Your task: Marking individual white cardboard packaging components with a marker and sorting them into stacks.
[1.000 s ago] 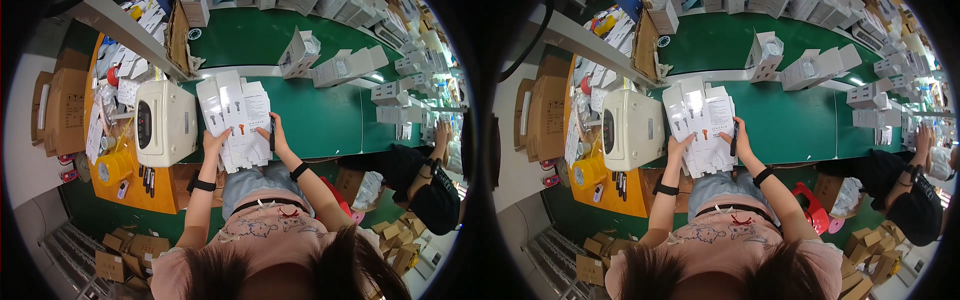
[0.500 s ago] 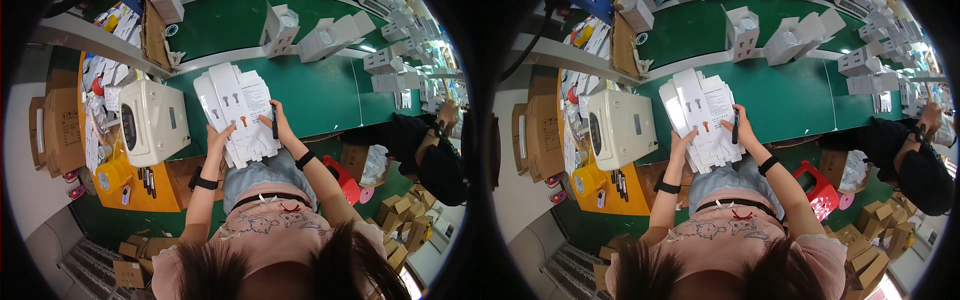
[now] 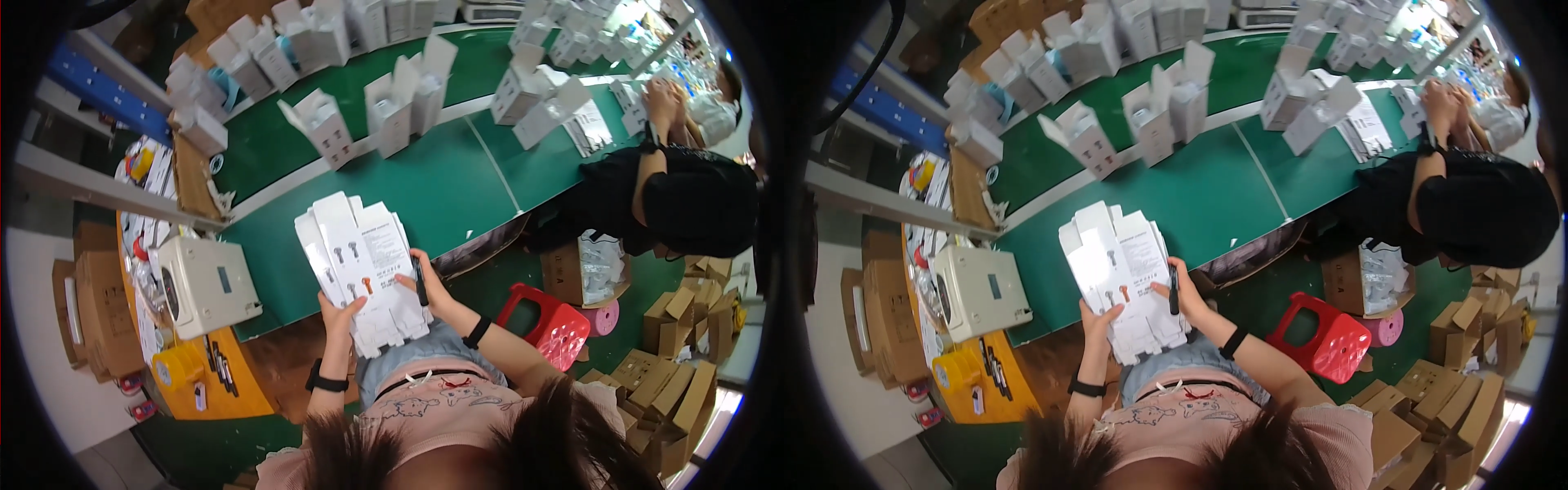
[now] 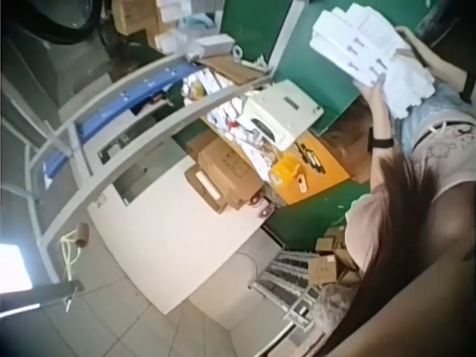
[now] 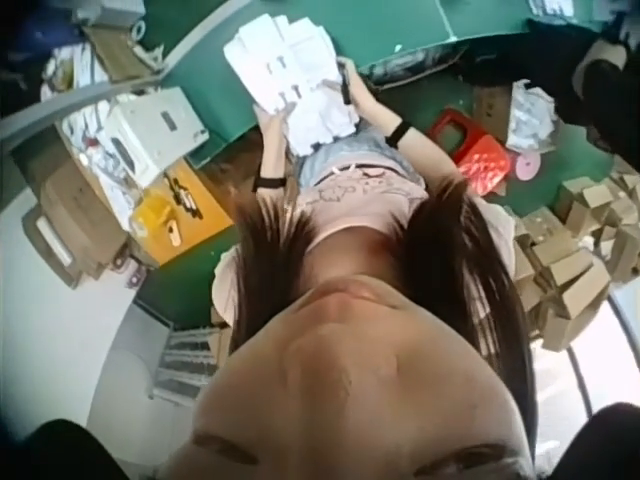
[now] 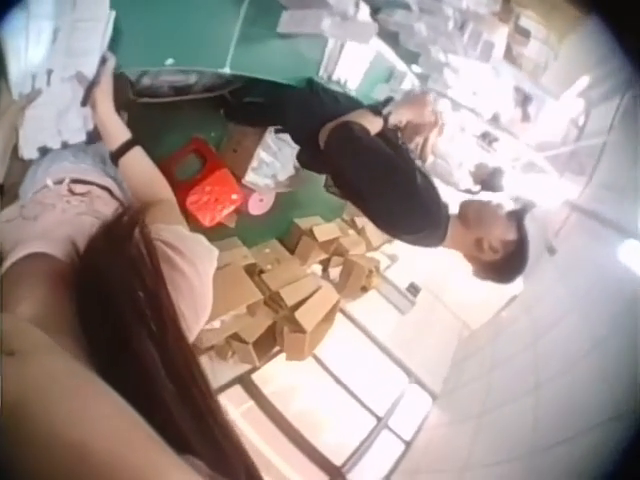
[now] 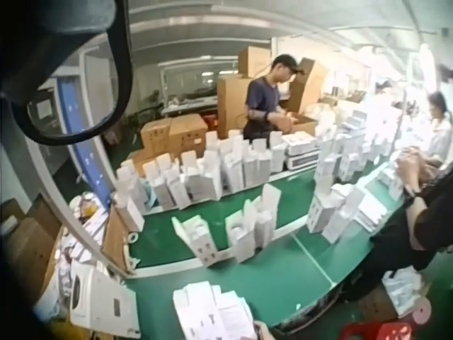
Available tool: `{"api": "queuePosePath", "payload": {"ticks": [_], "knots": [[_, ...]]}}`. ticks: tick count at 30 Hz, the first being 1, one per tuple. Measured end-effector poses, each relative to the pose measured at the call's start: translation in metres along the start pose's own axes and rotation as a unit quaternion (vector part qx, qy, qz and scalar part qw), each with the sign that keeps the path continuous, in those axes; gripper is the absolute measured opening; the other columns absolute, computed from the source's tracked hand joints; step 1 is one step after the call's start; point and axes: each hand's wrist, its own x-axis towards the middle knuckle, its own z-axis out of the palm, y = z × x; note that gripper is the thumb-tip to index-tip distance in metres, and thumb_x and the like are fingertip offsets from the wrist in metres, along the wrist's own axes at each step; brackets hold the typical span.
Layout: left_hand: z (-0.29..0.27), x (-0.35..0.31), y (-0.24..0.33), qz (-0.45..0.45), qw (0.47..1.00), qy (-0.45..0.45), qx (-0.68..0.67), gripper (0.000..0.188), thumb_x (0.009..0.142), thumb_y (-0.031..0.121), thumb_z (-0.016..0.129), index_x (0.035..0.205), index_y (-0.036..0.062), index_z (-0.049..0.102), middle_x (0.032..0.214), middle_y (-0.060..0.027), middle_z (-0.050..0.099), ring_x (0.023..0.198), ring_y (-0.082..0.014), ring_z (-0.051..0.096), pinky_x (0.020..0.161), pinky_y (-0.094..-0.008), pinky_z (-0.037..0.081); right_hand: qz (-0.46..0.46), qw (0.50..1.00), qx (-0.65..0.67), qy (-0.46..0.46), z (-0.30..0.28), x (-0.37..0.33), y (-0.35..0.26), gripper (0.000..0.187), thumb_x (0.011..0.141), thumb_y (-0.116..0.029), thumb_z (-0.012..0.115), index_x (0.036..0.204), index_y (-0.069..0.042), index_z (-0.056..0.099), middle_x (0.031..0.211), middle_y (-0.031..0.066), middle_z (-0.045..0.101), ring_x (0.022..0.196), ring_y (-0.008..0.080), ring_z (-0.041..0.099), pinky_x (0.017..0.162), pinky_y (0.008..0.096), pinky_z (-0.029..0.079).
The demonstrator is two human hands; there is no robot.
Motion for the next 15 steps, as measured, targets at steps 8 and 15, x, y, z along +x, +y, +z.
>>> {"api": "queuePosePath", "payload": {"ticks": [8,15], "knots": [[0.091,-0.011,0.01,-0.021,0.989,-0.134,-0.063,0.069,0.058,-0.008,0.066,0.115,0.0003,0.029,0.107,-0.0133,0.045,0.098,-0.0226,0.048,0.081,-0.0313,0.042,-0.121,0.98,0.108,0.114,-0.092,-0.058,-0.03,0.04,0.083,-0.02,0.054,0.114,-0.007,0.034,0.108,0.0083,0.047,0.095,0.0134,0.044,0.082,0.0259,0.037],[0.192,0.053,-0.01,0.004,0.974,-0.223,-0.042,0.064,0.058,-0.008,0.067,0.111,-0.0013,0.03,0.105,-0.0145,0.047,0.095,-0.024,0.05,0.08,-0.0315,0.043,-0.116,0.924,0.142,0.336,-0.146,-0.113,-0.026,0.036,0.083,-0.024,0.051,0.113,-0.01,0.038,0.106,0.0073,0.052,0.097,0.0153,0.048,0.079,0.0282,0.039]]}}
